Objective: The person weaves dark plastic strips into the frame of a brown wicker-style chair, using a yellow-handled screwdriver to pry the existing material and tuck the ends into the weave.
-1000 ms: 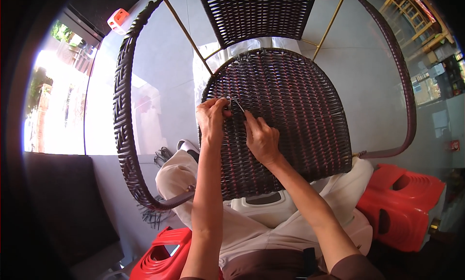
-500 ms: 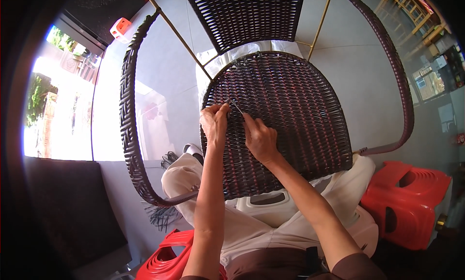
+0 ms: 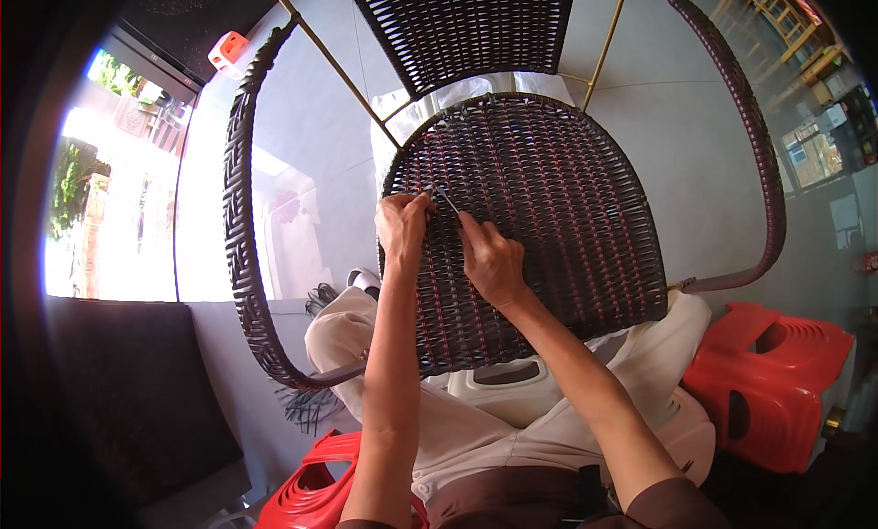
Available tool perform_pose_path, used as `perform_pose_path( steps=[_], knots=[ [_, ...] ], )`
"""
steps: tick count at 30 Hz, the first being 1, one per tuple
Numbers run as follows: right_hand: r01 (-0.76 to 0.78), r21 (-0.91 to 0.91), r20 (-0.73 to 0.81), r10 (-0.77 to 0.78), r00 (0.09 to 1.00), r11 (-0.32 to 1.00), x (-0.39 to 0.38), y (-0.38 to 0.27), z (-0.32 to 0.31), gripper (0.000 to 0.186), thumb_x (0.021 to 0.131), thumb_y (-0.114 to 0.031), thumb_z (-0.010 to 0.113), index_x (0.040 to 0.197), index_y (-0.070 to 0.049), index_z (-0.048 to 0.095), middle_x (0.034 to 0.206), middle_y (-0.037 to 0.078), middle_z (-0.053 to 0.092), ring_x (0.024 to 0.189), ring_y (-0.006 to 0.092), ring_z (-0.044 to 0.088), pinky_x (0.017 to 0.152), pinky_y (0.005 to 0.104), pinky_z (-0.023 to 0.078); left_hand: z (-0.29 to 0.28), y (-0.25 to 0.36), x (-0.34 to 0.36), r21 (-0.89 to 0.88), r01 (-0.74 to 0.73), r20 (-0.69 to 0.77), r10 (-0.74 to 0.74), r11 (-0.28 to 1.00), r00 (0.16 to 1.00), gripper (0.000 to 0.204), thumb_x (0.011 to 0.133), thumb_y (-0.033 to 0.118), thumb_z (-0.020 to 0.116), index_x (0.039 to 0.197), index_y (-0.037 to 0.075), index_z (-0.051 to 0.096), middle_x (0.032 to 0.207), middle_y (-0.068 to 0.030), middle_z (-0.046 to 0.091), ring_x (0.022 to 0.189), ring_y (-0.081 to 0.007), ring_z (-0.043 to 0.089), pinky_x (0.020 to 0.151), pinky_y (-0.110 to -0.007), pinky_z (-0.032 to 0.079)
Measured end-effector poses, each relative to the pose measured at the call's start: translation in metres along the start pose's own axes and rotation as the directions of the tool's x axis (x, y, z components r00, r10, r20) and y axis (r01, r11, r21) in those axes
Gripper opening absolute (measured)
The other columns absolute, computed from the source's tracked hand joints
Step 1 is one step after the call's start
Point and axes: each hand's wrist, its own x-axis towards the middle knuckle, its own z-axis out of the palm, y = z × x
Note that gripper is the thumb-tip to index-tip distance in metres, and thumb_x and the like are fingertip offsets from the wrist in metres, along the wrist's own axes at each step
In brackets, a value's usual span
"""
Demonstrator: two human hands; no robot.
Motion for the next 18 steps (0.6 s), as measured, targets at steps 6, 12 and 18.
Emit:
perform_pose_path(
  steps=[6,12,18],
  knots=[
    [0.005,0.006,0.007,-0.005,1.0,1.0,0.0,0.001,0.001,0.023,0.08,-0.006,0.057,0.102,-0.001,0.059,0.064,0.01,0.056,0.041,0.0202,0.053,0.035,0.0281,0.041,0.001,0.003,0.004,0.014,-0.008,0.035,0.007,1.0,0.999,0.022,0.067,0.024,0.057,0.064,0.005,0.068,0.054,-0.0057,0.059,0.049,-0.0161,0.056,0.054,-0.029,0.044],
    [0.01,-0.003,0.01,-0.01,1.0,1.0,0.0,0.001,0.0,0.022,0.081,-0.008,0.057,0.102,0.0,0.059,0.064,0.01,0.056,0.04,0.0209,0.054,0.035,0.0282,0.041,0.01,-0.003,0.003,-0.056,-0.051,-0.018,0.05,0.997,0.999,0.026,0.072,0.024,0.059,0.064,0.0,0.065,0.053,-0.0043,0.056,0.047,-0.0111,0.049,0.048,-0.026,0.038],
    [-0.019,0.006,0.003,0.019,1.0,1.0,0.001,-0.002,0.0,0.021,0.079,-0.006,0.058,0.099,-0.002,0.06,0.064,0.01,0.056,0.043,0.0233,0.055,0.038,0.0298,0.043,0.022,-0.014,0.01,0.012,-0.084,-0.097,0.085,0.996,0.992,0.027,0.072,0.027,0.062,0.071,0.0,0.067,0.06,-0.0162,0.061,0.055,-0.0275,0.06,0.062,-0.035,0.047]
  ],
)
